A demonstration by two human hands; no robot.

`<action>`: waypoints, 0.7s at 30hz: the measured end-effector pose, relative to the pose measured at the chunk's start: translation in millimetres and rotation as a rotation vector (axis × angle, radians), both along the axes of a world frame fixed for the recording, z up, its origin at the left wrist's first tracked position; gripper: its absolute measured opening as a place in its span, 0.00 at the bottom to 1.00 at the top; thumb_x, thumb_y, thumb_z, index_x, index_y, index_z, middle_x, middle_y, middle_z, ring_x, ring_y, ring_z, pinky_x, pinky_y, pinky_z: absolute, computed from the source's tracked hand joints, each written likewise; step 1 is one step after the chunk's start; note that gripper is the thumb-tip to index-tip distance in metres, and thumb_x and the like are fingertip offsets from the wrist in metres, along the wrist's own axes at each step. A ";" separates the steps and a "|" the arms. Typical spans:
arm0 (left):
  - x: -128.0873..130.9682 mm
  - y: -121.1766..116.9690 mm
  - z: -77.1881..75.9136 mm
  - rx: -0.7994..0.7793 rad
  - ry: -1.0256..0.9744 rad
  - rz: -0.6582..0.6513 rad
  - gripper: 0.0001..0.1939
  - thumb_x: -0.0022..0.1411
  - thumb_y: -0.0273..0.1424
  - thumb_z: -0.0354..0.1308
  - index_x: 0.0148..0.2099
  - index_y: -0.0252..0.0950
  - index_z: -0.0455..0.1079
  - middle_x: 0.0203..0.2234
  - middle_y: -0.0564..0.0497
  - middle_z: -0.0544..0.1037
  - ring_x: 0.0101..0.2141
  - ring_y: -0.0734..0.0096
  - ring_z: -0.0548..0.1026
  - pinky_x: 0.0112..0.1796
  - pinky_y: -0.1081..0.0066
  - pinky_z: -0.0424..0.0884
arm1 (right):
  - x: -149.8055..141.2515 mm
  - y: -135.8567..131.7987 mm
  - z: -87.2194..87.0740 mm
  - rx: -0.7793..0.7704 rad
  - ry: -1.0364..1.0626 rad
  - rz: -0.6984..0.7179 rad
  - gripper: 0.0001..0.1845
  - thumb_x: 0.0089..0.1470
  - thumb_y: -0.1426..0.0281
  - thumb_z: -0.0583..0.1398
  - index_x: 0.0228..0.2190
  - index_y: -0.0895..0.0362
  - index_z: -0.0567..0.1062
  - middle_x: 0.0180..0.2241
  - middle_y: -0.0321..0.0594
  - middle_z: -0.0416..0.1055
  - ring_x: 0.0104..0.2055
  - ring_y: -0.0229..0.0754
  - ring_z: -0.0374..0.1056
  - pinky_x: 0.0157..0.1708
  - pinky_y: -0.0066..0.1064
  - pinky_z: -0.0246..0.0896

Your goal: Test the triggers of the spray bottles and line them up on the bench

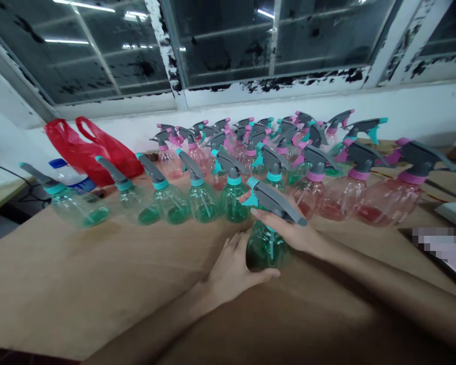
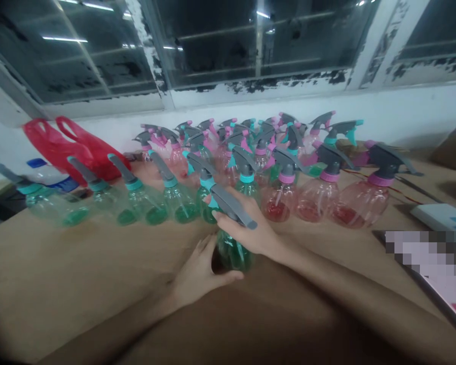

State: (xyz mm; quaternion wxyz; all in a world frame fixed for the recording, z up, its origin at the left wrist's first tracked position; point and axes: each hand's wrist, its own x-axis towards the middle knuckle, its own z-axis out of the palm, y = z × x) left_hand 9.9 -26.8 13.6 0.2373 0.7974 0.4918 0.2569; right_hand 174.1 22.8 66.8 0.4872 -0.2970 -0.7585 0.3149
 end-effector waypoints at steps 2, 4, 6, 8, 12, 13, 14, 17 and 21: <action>0.8 -1.1 0.5 -0.013 0.001 0.017 0.38 0.51 0.46 0.67 0.59 0.37 0.57 0.50 0.42 0.69 0.51 0.46 0.66 0.47 0.50 0.65 | -0.7 1.0 1.0 0.001 0.012 0.013 0.08 0.54 0.67 0.59 0.38 0.53 0.72 0.31 0.33 0.69 0.28 0.37 0.63 0.32 0.32 0.59; 1.5 -2.0 0.5 -0.020 0.007 0.028 0.38 0.51 0.46 0.67 0.58 0.36 0.57 0.49 0.41 0.69 0.50 0.46 0.67 0.47 0.49 0.65 | -2.2 1.2 1.7 -0.005 0.012 -0.005 0.08 0.55 0.63 0.59 0.36 0.53 0.71 0.30 0.33 0.68 0.29 0.37 0.63 0.32 0.32 0.58; 1.8 -2.9 0.3 -0.022 0.012 0.035 0.39 0.50 0.46 0.67 0.59 0.35 0.57 0.49 0.41 0.70 0.50 0.46 0.67 0.47 0.49 0.65 | -3.5 0.3 1.9 -0.008 0.004 -0.040 0.09 0.55 0.61 0.59 0.31 0.54 0.70 0.26 0.32 0.65 0.27 0.37 0.61 0.30 0.32 0.55; 1.8 -4.0 0.5 -0.024 0.020 0.029 0.40 0.51 0.47 0.66 0.60 0.35 0.56 0.49 0.40 0.69 0.50 0.45 0.67 0.47 0.49 0.65 | -3.8 -1.9 1.7 -0.010 0.003 -0.056 0.11 0.56 0.60 0.58 0.28 0.54 0.68 0.24 0.31 0.62 0.27 0.36 0.60 0.28 0.32 0.54; 0.7 -6.4 2.4 -0.027 0.035 -0.005 0.44 0.51 0.48 0.65 0.63 0.37 0.52 0.52 0.40 0.67 0.52 0.44 0.65 0.48 0.47 0.64 | -1.8 -7.5 2.2 -0.050 0.025 -0.023 0.11 0.56 0.59 0.58 0.31 0.54 0.70 0.28 0.33 0.66 0.30 0.38 0.65 0.32 0.34 0.58; 0.3 -7.1 3.3 -0.030 0.034 -0.011 0.44 0.51 0.49 0.64 0.63 0.38 0.51 0.52 0.40 0.66 0.53 0.43 0.64 0.49 0.47 0.64 | -1.4 -8.8 2.8 -0.061 0.024 -0.014 0.12 0.56 0.59 0.58 0.33 0.54 0.71 0.31 0.35 0.68 0.32 0.39 0.66 0.34 0.35 0.59; -0.1 -7.8 4.5 -0.036 0.032 -0.015 0.44 0.51 0.50 0.64 0.63 0.38 0.51 0.53 0.40 0.65 0.53 0.43 0.64 0.49 0.46 0.63 | -1.2 -10.0 3.7 -0.069 0.019 -0.006 0.12 0.55 0.59 0.59 0.36 0.54 0.72 0.33 0.36 0.70 0.34 0.40 0.67 0.36 0.35 0.60; -2.2 -12.1 9.4 -0.046 0.013 -0.010 0.47 0.51 0.50 0.64 0.65 0.38 0.47 0.56 0.38 0.62 0.56 0.42 0.60 0.51 0.45 0.61 | -2.9 -13.7 6.4 -0.078 0.024 0.024 0.14 0.53 0.59 0.61 0.39 0.54 0.73 0.37 0.38 0.72 0.38 0.42 0.68 0.39 0.36 0.61; -9.6 -25.8 15.4 0.054 -0.032 0.032 0.46 0.51 0.48 0.65 0.64 0.39 0.47 0.54 0.40 0.62 0.56 0.46 0.60 0.52 0.48 0.60 | -15.2 -20.5 9.0 -0.090 0.041 0.066 0.16 0.51 0.59 0.62 0.39 0.54 0.73 0.34 0.37 0.71 0.32 0.40 0.67 0.36 0.36 0.62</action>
